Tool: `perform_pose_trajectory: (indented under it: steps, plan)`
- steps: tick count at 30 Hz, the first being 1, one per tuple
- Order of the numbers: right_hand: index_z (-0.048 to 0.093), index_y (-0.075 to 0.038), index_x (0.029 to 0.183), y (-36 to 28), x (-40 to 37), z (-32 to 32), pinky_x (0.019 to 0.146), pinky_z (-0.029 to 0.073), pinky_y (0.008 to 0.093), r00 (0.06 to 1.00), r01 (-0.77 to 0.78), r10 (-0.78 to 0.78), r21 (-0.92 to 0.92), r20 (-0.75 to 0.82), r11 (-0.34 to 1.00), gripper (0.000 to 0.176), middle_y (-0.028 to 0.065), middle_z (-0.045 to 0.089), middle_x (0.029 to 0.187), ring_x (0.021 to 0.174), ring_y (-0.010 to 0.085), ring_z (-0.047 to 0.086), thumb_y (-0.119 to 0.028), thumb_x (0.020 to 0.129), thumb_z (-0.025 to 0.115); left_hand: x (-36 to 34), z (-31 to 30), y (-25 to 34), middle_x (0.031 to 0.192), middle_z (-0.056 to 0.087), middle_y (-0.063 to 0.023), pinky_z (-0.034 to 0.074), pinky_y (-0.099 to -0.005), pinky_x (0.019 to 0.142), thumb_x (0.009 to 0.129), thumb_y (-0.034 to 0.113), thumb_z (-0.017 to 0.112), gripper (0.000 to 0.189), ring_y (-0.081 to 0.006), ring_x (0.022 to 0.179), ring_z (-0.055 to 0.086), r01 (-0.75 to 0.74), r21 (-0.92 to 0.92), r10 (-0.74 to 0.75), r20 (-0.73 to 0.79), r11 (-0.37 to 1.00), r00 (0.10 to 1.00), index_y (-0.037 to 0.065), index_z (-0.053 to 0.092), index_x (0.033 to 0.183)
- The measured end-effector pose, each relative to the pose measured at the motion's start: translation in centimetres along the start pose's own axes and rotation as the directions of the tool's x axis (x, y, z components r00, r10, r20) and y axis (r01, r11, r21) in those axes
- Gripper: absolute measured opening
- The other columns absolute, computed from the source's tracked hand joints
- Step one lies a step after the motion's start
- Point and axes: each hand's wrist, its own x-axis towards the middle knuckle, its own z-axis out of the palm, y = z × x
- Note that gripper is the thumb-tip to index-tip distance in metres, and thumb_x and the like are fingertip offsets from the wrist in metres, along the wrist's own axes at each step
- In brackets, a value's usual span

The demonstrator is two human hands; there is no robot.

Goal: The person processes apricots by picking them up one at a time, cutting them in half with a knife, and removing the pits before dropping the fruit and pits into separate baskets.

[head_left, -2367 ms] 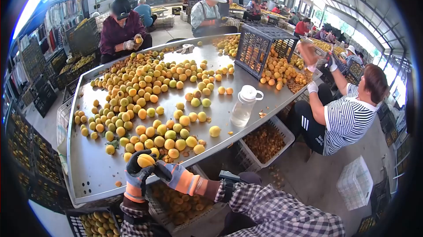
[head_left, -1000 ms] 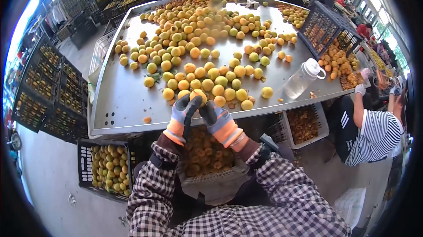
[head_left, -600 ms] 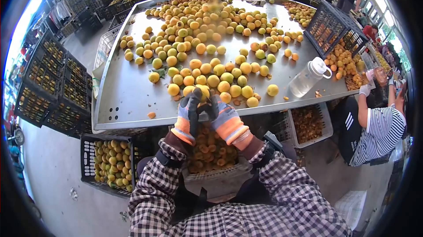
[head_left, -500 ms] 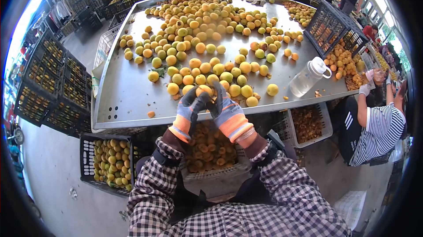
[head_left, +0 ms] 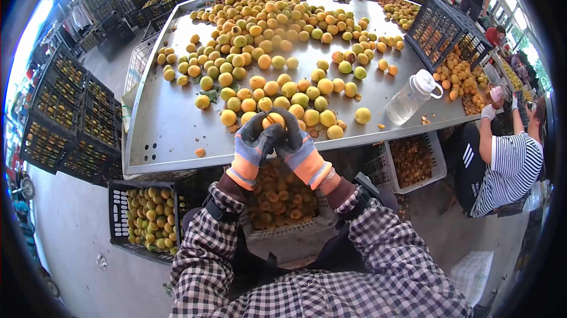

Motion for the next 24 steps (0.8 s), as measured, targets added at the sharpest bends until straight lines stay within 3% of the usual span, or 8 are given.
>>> perform_pose_trajectory:
  steps: [4, 7, 13, 15, 18, 19, 22, 24]
  plan:
    - [0.036, -0.009, 0.138, 0.4, 0.5, -0.4, 0.084, 0.051, 0.0298, 1.0, -0.021, 0.02, 0.044, 0.004, 0.999, 0.057, 0.0065, 0.058, 0.116, 0.1, 0.0146, 0.059, -0.002, 0.087, 0.061, -0.3, -0.2, 0.3, 0.097, 0.065, -0.0041, 0.048, -0.0237, 0.066, 0.087, 0.014, 0.065, 0.039, -0.0098, 0.079, 0.059, 0.039, -0.061, -0.036, 0.044, 0.997, 0.998, -0.001, 0.057, 0.121]
    - [0.035, -0.006, 0.139, -0.2, 0.9, -1.8, 0.081, 0.052, 0.0261, 0.936, -0.349, 0.349, 0.227, 0.041, 0.909, 0.058, 0.006, 0.056, 0.12, 0.103, 0.0118, 0.057, 0.001, 0.088, 0.061, -0.2, 0.1, 1.1, 0.102, 0.063, -0.0067, 0.049, -0.0252, 0.065, 0.087, 0.018, 0.06, 0.042, -0.0122, 0.08, 0.059, 0.006, -0.107, 0.003, 0.082, 0.994, 0.997, -0.001, 0.056, 0.124]
    - [0.041, -0.003, 0.136, -1.9, 0.3, -3.4, 0.089, 0.049, 0.0266, 0.981, -0.194, 0.181, 0.245, 0.075, 0.95, 0.053, 0.006, 0.057, 0.118, 0.106, 0.0114, 0.056, 0.001, 0.088, 0.061, 0.1, -0.7, 2.7, 0.116, 0.059, -0.0095, 0.05, -0.0246, 0.062, 0.088, 0.016, 0.056, 0.05, -0.0146, 0.089, 0.061, 0.148, -0.243, -0.135, 0.072, 0.959, 0.988, 0.002, 0.046, 0.135]
    - [0.044, -0.005, 0.137, -3.7, 0.3, -4.7, 0.077, 0.048, 0.0231, 0.951, -0.073, 0.039, 0.099, 0.307, 0.992, 0.055, 0.0015, 0.06, 0.11, 0.089, 0.0038, 0.052, -0.003, 0.086, 0.064, 0.4, -1.9, 2.2, 0.116, 0.059, -0.0096, 0.05, -0.0238, 0.061, 0.088, 0.015, 0.055, 0.049, -0.0138, 0.087, 0.061, 0.104, -0.183, -0.088, 0.092, 0.978, 0.992, 0.003, 0.047, 0.135]
    - [0.047, -0.004, 0.133, -4.4, -0.1, -4.9, 0.083, 0.05, 0.0264, 0.951, -0.121, 0.055, 0.201, 0.305, 0.972, 0.05, 0.0042, 0.061, 0.114, 0.095, 0.0099, 0.058, -0.001, 0.086, 0.064, 0.6, -1.7, 0.8, 0.112, 0.062, -0.0077, 0.045, -0.0187, 0.058, 0.085, 0.009, 0.055, 0.049, -0.0093, 0.079, 0.059, -0.026, -0.105, 0.034, 0.078, 0.994, 0.996, 0.005, 0.049, 0.133]
    - [0.051, -0.005, 0.131, -4.7, 0.2, -5.5, 0.078, 0.05, 0.025, 0.97, -0.114, 0.111, 0.001, 0.217, 0.994, 0.049, 0.0032, 0.062, 0.113, 0.09, 0.0092, 0.058, -0.001, 0.085, 0.066, 0.5, -1.7, 0.6, 0.11, 0.063, -0.0067, 0.045, -0.0182, 0.06, 0.084, 0.006, 0.056, 0.048, -0.0088, 0.078, 0.059, 0.032, -0.071, -0.023, 0.122, 0.997, 0.992, 0.005, 0.051, 0.132]
    - [0.059, -0.001, 0.111, -3.6, 1.0, -6.2, 0.062, 0.045, 0.0207, 0.982, -0.127, 0.178, 0.486, -0.059, 0.865, 0.022, 0.0014, 0.062, 0.093, 0.072, 0.0039, 0.053, -0.005, 0.09, 0.063, 0.4, -0.8, -0.2, 0.104, 0.064, -0.0043, 0.047, -0.0195, 0.067, 0.08, 0.0, 0.061, 0.047, -0.0088, 0.079, 0.058, 0.166, -0.06, -0.153, 0.184, 0.984, 0.971, 0.004, 0.055, 0.126]
    - [0.058, -0.001, 0.102, -3.3, 1.6, -5.0, 0.047, 0.038, 0.0186, 0.922, 0.184, 0.003, 0.444, -0.388, 0.877, 0.01, 0.0, 0.056, 0.071, 0.054, 0.0047, 0.047, -0.008, 0.094, 0.057, 0.3, 0.1, -0.7, 0.104, 0.064, -0.0035, 0.048, -0.0205, 0.072, 0.079, 0.001, 0.062, 0.044, -0.0077, 0.084, 0.058, 0.077, 0.002, -0.075, 0.23, 0.997, 0.97, 0.004, 0.057, 0.123]
